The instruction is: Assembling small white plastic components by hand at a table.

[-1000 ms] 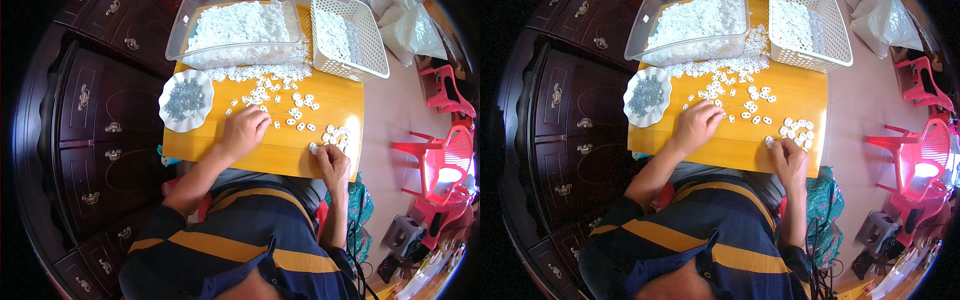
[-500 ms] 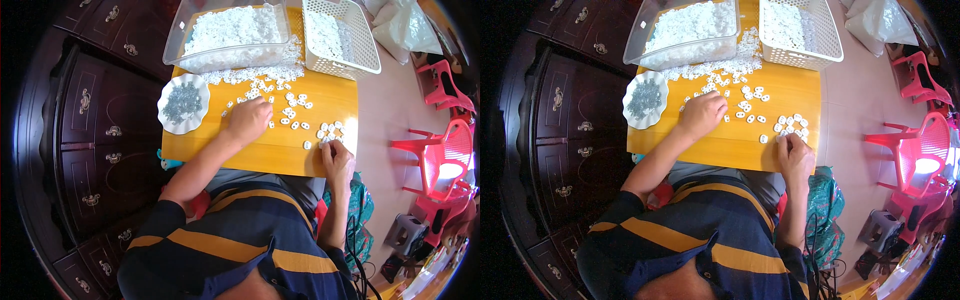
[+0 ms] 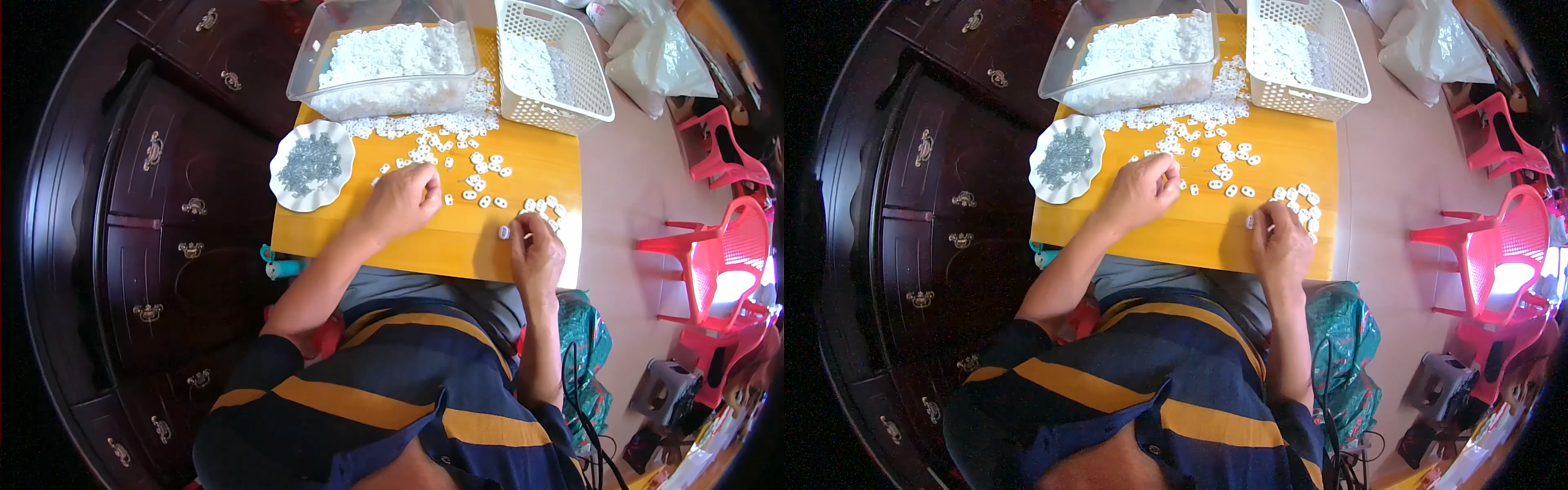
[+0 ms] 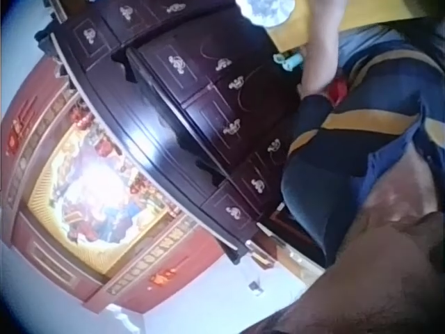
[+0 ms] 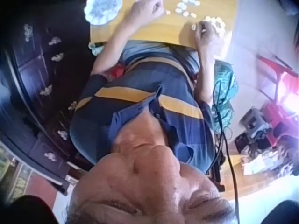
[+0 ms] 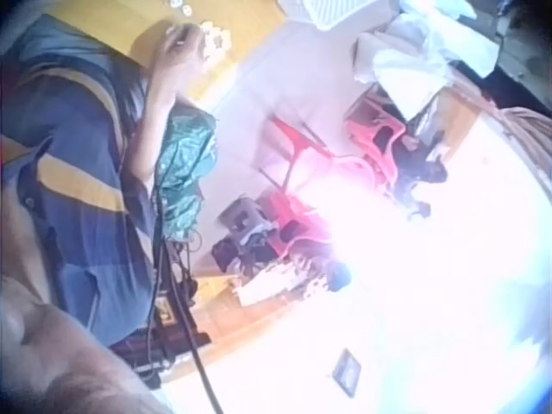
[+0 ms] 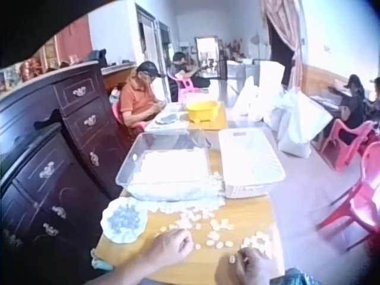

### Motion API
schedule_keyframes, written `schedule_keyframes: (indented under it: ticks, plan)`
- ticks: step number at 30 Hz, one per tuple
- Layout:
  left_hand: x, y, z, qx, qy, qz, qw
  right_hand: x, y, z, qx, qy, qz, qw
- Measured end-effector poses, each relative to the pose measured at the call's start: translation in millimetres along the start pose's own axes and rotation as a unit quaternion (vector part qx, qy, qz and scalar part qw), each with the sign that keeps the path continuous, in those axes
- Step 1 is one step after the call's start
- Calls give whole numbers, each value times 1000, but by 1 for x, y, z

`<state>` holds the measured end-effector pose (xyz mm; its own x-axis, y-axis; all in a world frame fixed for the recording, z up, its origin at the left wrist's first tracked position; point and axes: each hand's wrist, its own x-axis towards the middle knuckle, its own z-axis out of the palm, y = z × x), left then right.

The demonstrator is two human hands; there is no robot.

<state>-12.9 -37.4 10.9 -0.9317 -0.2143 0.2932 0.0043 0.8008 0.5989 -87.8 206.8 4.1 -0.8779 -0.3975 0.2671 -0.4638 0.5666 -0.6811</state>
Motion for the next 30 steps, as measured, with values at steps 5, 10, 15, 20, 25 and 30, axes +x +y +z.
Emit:
schedule_keyframes:
  ticks: [5, 10, 15, 20, 25, 30]
  plan:
    - [-46, 7, -3, -121, 0, -77, 990, 8, -15, 30, -10, -34, -67, 997]
    - [-94, -2, 3, -172, 21, -143, 974, 16, -24, 57, -50, -62, -112, 991]
    - [-120, -4, 0, -199, 49, -147, 968, 26, -28, 80, -87, -78, -142, 983]
    - [-136, -3, 2, -244, 61, -148, 956, 31, -26, 96, -139, -100, -132, 976]
    - [-147, -1, 6, -266, 80, -133, 951, 24, -23, 102, -179, -99, -133, 970]
    - [-151, 3, 12, -301, 90, -118, 942, 13, -24, 96, -156, -88, -133, 975]
